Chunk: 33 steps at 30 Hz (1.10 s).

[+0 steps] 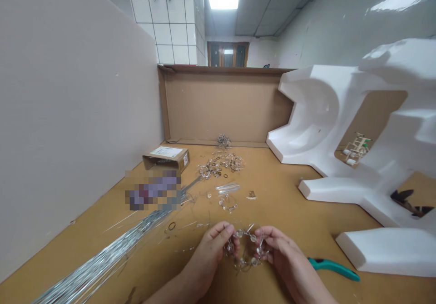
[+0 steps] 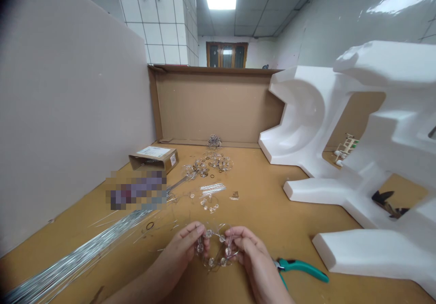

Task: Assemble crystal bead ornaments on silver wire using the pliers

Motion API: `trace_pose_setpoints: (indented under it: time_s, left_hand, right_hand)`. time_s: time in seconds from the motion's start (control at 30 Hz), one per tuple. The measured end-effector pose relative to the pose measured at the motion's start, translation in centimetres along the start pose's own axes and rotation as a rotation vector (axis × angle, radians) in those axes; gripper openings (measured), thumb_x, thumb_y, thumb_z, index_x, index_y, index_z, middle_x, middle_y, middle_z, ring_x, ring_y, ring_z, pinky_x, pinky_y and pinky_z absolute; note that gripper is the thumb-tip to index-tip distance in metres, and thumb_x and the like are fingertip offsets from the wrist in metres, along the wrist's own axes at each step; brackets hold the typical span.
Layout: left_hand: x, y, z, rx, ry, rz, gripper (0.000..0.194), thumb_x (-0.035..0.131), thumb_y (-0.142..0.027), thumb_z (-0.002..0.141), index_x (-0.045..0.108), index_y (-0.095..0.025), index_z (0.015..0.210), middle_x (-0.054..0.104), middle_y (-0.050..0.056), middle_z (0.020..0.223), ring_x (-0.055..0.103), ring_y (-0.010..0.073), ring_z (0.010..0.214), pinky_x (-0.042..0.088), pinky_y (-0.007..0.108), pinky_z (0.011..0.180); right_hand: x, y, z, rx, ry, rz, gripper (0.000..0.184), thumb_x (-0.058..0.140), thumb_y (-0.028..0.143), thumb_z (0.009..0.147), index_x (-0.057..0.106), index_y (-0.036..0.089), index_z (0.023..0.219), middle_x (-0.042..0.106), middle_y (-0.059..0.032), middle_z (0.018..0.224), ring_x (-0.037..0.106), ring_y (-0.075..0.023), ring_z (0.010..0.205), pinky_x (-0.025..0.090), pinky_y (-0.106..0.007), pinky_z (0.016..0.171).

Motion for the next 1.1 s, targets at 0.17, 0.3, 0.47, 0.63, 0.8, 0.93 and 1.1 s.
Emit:
trace_pose_setpoints:
  time_s: [0.17, 0.3, 0.47, 0.63, 0.8, 0.93, 1.1]
  left_hand:
    - [0.06, 0.03, -0.09, -0.031, 0.016, -0.055, 0.023, 0.06, -0.036, 0.074, 0.055, -0.015, 0.066, 0.056, 0.001, 0.061, 0.05, 0.0117, 0.057, 0.04, 0.024, 0.058]
    - [-0.06, -0.13, -0.09, -0.043, 0.001, -0.061, 0.021, 0.062, -0.034, 0.073, 0.058, -0.014, 0.066, 0.056, 0.0, 0.061, 0.049, 0.0108, 0.057, 0.039, 0.023, 0.059]
    - [0.39, 0.12, -0.18, -0.082, 0.054, -0.086, 0.018, 0.062, -0.031, 0.072, 0.059, -0.013, 0.067, 0.054, 0.0, 0.062, 0.048, 0.0101, 0.055, 0.038, 0.022, 0.053]
    - [0.51, 0.36, -0.22, -0.125, 0.083, -0.129, 0.015, 0.06, -0.026, 0.073, 0.058, -0.013, 0.065, 0.053, 0.001, 0.061, 0.048, 0.0111, 0.057, 0.038, 0.023, 0.055]
    - [0.1, 0.1, -0.09, -0.105, 0.065, -0.102, 0.014, 0.061, -0.024, 0.074, 0.061, -0.012, 0.066, 0.057, 0.002, 0.066, 0.049, 0.0101, 0.061, 0.037, 0.022, 0.062]
    - [-0.18, -0.13, -0.07, -0.127, 0.075, -0.024, 0.016, 0.063, -0.026, 0.072, 0.062, -0.012, 0.066, 0.059, 0.002, 0.065, 0.049, 0.0103, 0.062, 0.035, 0.022, 0.062]
    - [-0.46, 0.02, -0.06, -0.208, 0.087, -0.002, 0.017, 0.065, -0.028, 0.071, 0.061, -0.012, 0.066, 0.057, 0.001, 0.064, 0.045, 0.0074, 0.053, 0.029, 0.019, 0.049]
  right_hand:
    - [-0.11, -0.22, 0.05, 0.015, -0.056, -0.034, 0.025, 0.066, 0.04, 0.068, 0.065, 0.017, 0.078, 0.058, -0.0009, 0.07, 0.05, -0.0121, 0.064, 0.039, -0.025, 0.064]
    - [-0.27, -0.21, 0.08, 0.013, -0.095, -0.052, 0.029, 0.07, 0.043, 0.063, 0.063, 0.016, 0.072, 0.056, 0.0009, 0.063, 0.048, -0.011, 0.059, 0.038, -0.023, 0.06]
    - [0.0, -0.19, 0.02, 0.039, -0.016, -0.033, 0.025, 0.069, 0.037, 0.067, 0.057, 0.015, 0.068, 0.055, 0.0008, 0.062, 0.048, -0.0096, 0.058, 0.037, -0.021, 0.056]
    - [0.25, -0.18, -0.07, 0.07, 0.037, 0.039, 0.022, 0.065, 0.034, 0.072, 0.056, 0.014, 0.069, 0.054, 0.0006, 0.065, 0.049, -0.0092, 0.06, 0.037, -0.021, 0.054]
    - [-0.01, -0.19, 0.12, 0.067, 0.02, 0.016, 0.021, 0.066, 0.032, 0.072, 0.057, 0.014, 0.069, 0.055, 0.0008, 0.065, 0.048, -0.0081, 0.059, 0.036, -0.02, 0.055]
    - [-0.12, -0.11, 0.14, 0.081, 0.023, -0.034, 0.022, 0.065, 0.034, 0.072, 0.057, 0.013, 0.067, 0.054, 0.0015, 0.063, 0.044, -0.0059, 0.054, 0.032, -0.018, 0.05]
    - [-0.48, -0.43, 0.34, 0.118, -0.006, -0.086, 0.029, 0.068, 0.041, 0.066, 0.056, 0.015, 0.067, 0.054, 0.0019, 0.064, 0.045, -0.007, 0.053, 0.034, -0.019, 0.049]
Point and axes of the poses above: each hand's wrist, its own z-axis towards the middle knuckle, its own x-axis out of the palm, y = z × x, the point moved 7 cm from there along z, towards the middle knuckle
